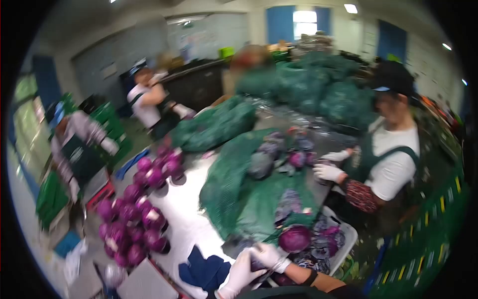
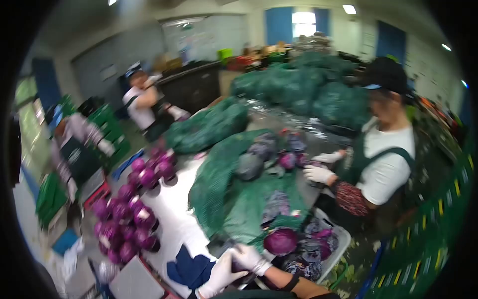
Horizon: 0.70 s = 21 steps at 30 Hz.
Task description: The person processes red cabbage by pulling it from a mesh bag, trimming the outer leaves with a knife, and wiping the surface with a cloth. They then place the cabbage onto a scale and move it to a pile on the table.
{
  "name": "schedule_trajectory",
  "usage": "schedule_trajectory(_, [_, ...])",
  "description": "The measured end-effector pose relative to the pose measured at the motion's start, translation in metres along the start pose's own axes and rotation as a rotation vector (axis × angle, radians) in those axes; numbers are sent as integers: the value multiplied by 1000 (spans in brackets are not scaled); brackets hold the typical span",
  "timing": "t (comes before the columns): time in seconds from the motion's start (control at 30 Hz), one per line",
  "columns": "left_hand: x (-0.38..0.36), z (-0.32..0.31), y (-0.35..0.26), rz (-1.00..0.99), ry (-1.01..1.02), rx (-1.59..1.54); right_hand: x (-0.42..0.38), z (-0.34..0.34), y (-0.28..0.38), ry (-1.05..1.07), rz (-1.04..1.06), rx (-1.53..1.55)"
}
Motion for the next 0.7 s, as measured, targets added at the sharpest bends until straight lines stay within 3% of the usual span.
schedule_trajectory(0.03, [1, -6, -2, 31, 55, -104, -1, -5, 0, -37, 95, 131])
schedule_trajectory(0.1, [13, -26, 24, -71, -168, -89, 1, 6, -2, 9, 35, 60])
schedule_trajectory(0.17, [18, -40, 32, -107, -166, -69, 5, 32, -33, -65, -10, 122])
schedule_trajectory(0.23, [26, -47, 28, 59, -5, 26, 1, 68, -69, -161, -162, -9])
schedule_trajectory(0.3, [25, -49, 32, 152, 53, 98, -10, 93, -114, -306, -173, -9])
schedule_trajectory(0.4, [18, -53, 16, -3, -95, 236, -49, 98, -152, -261, -258, -109])
schedule_trajectory(0.43, [14, -49, 8, -28, -87, 212, -56, 90, -202, -240, -204, -417])
schedule_trajectory(0.47, [11, -46, 11, -9, -27, 88, -62, 84, -201, 70, -184, -959])
schedule_trajectory(0.5, [4, -34, 11, 33, 0, -7, -85, 108, -208, -170, -235, -811])
schedule_trajectory(0.53, [0, -27, 25, -70, -65, -78, -102, 97, -251, -106, -110, -806])
schedule_trajectory(0.57, [-1, -27, 53, -19, -19, -231, -115, 115, -252, -138, -449, -549])
schedule_trajectory(0.63, [-3, -23, 67, 6, 36, -404, -133, 121, -286, -315, -433, -351])
schedule_trajectory(0.67, [-3, -26, 54, 144, 248, -531, -122, 138, -215, -344, -369, -283])
schedule_trajectory(0.7, [-2, -13, 40, 51, 131, -430, -110, 157, -139, -368, -306, -214])
Point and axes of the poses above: each hand's wrist, its own x-axis towards the middle knuckle, its own z-axis out of the back of the hand, y = z × x, the point moved 9 cm from there along x, towards the middle knuckle, and after that the axes turned 9 degrees about z, right-handed, at the moved point
